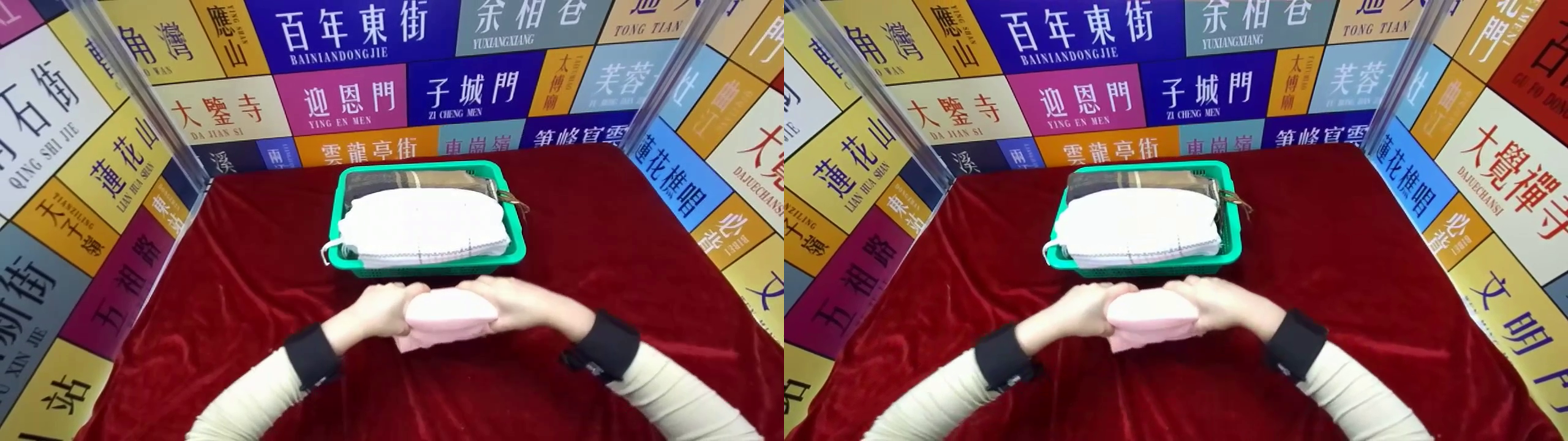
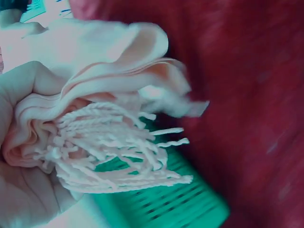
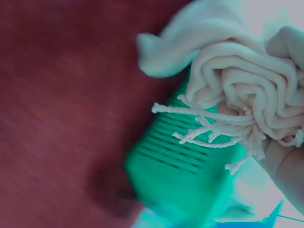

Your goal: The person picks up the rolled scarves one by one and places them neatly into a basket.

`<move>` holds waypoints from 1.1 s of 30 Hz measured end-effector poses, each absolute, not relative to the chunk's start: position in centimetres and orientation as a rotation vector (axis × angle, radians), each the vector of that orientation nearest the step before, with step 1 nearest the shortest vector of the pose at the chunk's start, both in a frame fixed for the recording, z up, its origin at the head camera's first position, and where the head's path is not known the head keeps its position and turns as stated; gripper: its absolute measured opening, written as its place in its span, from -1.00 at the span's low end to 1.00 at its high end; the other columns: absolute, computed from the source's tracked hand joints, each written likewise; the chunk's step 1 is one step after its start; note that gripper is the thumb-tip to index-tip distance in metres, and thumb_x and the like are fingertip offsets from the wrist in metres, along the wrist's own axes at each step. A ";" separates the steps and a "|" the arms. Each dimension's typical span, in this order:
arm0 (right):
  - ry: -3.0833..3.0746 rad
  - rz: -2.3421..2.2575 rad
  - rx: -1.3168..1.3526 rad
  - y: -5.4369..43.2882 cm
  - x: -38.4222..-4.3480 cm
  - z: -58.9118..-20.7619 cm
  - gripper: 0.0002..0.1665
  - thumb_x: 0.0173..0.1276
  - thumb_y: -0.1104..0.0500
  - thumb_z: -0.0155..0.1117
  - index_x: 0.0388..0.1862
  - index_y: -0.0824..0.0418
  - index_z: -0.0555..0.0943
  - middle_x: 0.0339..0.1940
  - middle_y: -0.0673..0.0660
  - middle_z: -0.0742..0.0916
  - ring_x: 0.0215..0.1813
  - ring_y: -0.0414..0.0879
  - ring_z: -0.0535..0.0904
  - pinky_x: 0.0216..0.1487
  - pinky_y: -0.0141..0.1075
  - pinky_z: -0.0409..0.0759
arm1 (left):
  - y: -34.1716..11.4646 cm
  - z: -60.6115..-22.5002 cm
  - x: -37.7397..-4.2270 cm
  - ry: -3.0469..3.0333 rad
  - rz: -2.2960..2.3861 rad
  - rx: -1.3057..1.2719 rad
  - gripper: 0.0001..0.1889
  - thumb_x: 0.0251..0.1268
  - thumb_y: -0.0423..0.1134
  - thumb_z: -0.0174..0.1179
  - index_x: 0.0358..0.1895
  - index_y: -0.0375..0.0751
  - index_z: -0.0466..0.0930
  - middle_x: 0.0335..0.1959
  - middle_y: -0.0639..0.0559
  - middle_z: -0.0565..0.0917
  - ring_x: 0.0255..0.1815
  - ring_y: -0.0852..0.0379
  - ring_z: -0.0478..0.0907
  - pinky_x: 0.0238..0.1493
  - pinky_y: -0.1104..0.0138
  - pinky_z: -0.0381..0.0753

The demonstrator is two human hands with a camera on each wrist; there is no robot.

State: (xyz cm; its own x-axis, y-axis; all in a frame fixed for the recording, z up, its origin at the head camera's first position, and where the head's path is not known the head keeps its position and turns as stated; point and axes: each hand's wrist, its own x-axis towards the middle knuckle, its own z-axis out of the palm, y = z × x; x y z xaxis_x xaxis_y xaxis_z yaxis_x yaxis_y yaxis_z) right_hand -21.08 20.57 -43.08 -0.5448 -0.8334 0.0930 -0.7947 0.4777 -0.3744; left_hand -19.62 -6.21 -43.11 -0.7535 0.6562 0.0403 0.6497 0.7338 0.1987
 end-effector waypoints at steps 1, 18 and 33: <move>2.608 -0.576 -1.463 20.4 -21.2 -42.0 -0.23 -0.12 0.14 0.40 0.18 0.06 0.41 -0.06 -0.02 0.60 -0.05 -0.14 0.49 -0.09 -0.16 0.51 | -6.3 -42.2 -19.6 2.911 0.308 1.103 -0.34 -0.31 -0.12 0.38 0.07 0.06 0.44 -0.33 -0.04 0.62 -0.32 0.01 0.60 -0.49 0.15 0.55; 3.029 -0.430 -1.544 17.4 -30.3 -26.9 -0.44 0.13 0.11 0.27 0.15 0.13 0.44 0.01 0.20 0.59 0.03 0.13 0.48 0.03 0.03 0.45 | -7.2 -24.5 -26.8 3.163 0.026 0.820 -0.31 -0.01 -0.33 0.22 0.28 0.08 0.26 -0.04 -0.19 0.51 -0.12 -0.10 0.49 -0.28 0.05 0.54; 3.334 -0.563 -1.564 16.9 -36.5 -33.2 -0.37 -0.01 0.27 0.33 0.10 0.22 0.39 -0.04 0.32 0.55 -0.02 0.23 0.48 -0.06 0.05 0.50 | -7.3 -31.4 -34.0 3.434 0.142 0.880 -0.44 0.01 -0.28 0.20 0.17 0.00 0.33 -0.04 -0.21 0.51 -0.17 -0.18 0.50 -0.28 0.05 0.54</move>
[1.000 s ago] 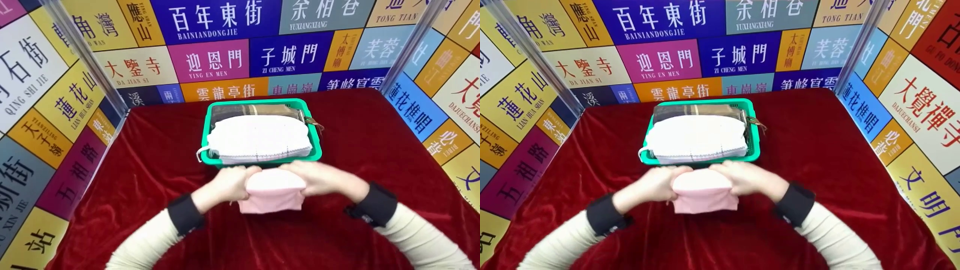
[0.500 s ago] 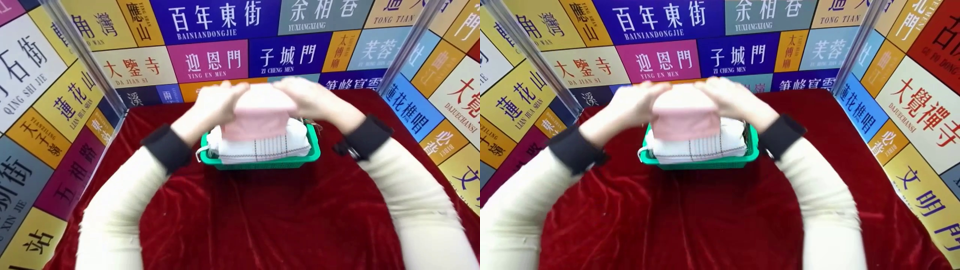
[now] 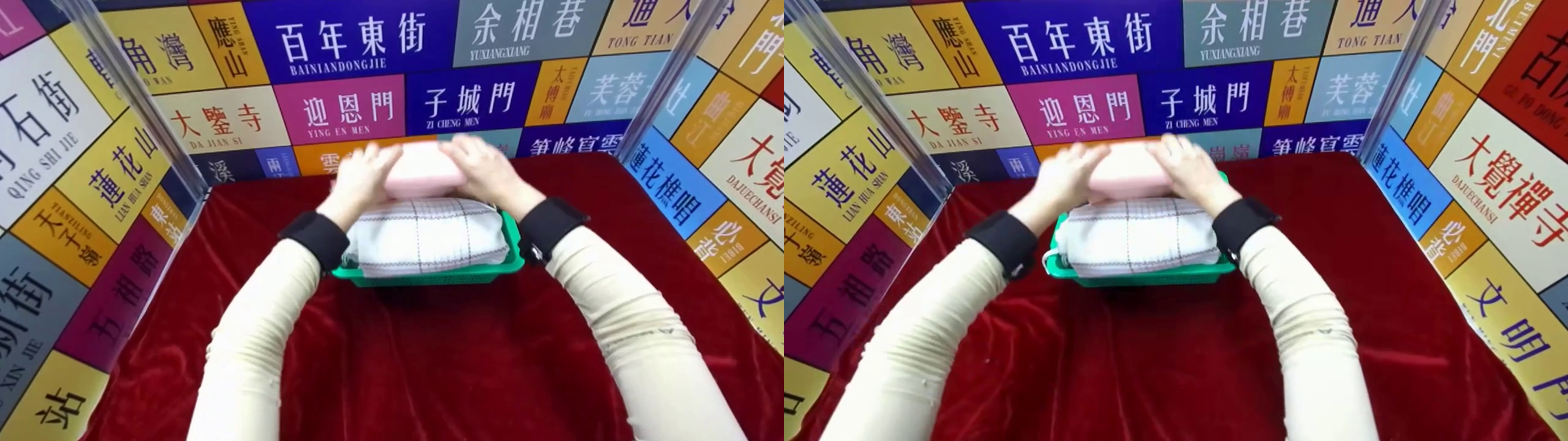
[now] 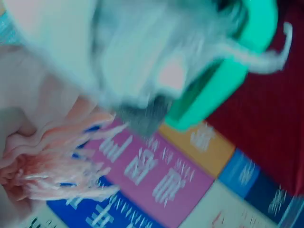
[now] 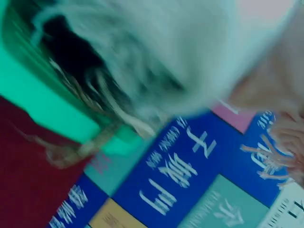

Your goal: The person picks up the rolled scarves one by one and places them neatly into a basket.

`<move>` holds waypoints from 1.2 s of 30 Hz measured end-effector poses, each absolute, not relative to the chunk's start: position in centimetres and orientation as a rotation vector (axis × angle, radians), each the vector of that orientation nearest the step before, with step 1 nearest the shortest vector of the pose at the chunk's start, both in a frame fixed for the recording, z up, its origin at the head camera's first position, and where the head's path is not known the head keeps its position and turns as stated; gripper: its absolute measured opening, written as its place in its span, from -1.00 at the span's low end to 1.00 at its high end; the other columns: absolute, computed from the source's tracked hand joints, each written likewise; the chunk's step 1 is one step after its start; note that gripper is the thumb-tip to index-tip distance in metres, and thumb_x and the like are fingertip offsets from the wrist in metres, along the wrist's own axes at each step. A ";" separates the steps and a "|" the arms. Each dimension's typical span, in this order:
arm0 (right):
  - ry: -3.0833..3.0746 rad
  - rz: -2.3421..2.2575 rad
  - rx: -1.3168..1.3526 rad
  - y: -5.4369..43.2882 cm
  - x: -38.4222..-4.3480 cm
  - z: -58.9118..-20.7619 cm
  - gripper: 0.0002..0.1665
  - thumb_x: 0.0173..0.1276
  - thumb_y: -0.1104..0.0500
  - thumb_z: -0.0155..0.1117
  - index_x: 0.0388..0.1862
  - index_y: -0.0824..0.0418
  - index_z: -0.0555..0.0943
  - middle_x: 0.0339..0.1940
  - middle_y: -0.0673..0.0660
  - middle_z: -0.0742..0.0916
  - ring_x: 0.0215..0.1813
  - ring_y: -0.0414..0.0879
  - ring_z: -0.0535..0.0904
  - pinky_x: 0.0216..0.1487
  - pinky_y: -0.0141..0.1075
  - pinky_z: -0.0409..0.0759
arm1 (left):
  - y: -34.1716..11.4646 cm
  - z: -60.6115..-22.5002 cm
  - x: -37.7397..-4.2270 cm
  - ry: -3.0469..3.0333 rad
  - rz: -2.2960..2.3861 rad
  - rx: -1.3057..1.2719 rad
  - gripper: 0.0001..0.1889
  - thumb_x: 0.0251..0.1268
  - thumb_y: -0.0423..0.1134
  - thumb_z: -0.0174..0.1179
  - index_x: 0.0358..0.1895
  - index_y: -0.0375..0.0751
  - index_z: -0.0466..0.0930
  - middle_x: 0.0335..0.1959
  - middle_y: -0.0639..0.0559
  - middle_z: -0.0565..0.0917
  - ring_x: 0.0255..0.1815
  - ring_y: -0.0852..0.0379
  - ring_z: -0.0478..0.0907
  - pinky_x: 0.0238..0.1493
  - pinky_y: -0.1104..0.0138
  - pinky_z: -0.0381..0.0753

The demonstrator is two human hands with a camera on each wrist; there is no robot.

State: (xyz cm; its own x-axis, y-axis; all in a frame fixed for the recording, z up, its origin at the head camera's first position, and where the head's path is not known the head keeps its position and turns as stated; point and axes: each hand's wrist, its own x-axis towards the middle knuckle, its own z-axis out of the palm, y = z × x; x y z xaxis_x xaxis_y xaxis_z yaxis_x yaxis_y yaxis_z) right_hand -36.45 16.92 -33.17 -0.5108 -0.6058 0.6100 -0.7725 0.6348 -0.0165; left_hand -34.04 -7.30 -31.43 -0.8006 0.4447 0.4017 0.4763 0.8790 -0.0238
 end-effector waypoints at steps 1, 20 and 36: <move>-2.380 0.451 1.074 17.1 -36.2 -33.4 -0.37 0.00 0.24 0.34 0.11 0.21 0.40 -0.01 0.30 0.55 0.01 0.21 0.47 0.00 0.05 0.47 | -7.3 -31.7 -34.0 -2.740 -0.193 -0.651 -0.40 -0.03 -0.24 0.25 0.19 0.03 0.34 0.00 -0.18 0.51 -0.11 -0.18 0.49 -0.22 0.03 0.52; -3.050 1.366 0.795 18.2 -36.1 -36.5 -0.14 0.10 0.19 0.23 0.36 0.24 0.11 0.28 0.26 0.32 0.14 0.07 0.26 0.18 -0.07 0.20 | -9.5 -36.3 -34.4 -2.964 -1.524 -0.558 -0.32 0.26 0.15 -0.04 0.36 -0.15 0.15 0.32 -0.11 0.27 0.25 0.04 0.25 0.29 0.19 0.18; -2.973 1.545 0.663 18.3 -36.3 -36.4 -0.07 0.04 0.20 0.34 0.36 0.15 0.10 0.35 0.23 0.18 0.23 0.10 0.14 0.23 -0.03 0.13 | -8.8 -37.9 -34.2 -2.677 -1.357 -0.314 -0.31 0.08 0.21 0.15 0.24 -0.08 0.33 0.15 0.00 0.49 0.13 0.11 0.41 0.16 0.23 0.36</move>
State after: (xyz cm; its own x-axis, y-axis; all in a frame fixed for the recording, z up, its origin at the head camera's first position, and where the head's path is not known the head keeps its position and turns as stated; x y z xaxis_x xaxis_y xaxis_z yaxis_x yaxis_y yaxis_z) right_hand -36.31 18.33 -36.40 -0.8888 -0.4541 -0.0626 -0.2097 0.5243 -0.8253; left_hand -34.24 -8.79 -37.92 -0.9707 0.1285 0.2028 0.2396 0.5756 0.7818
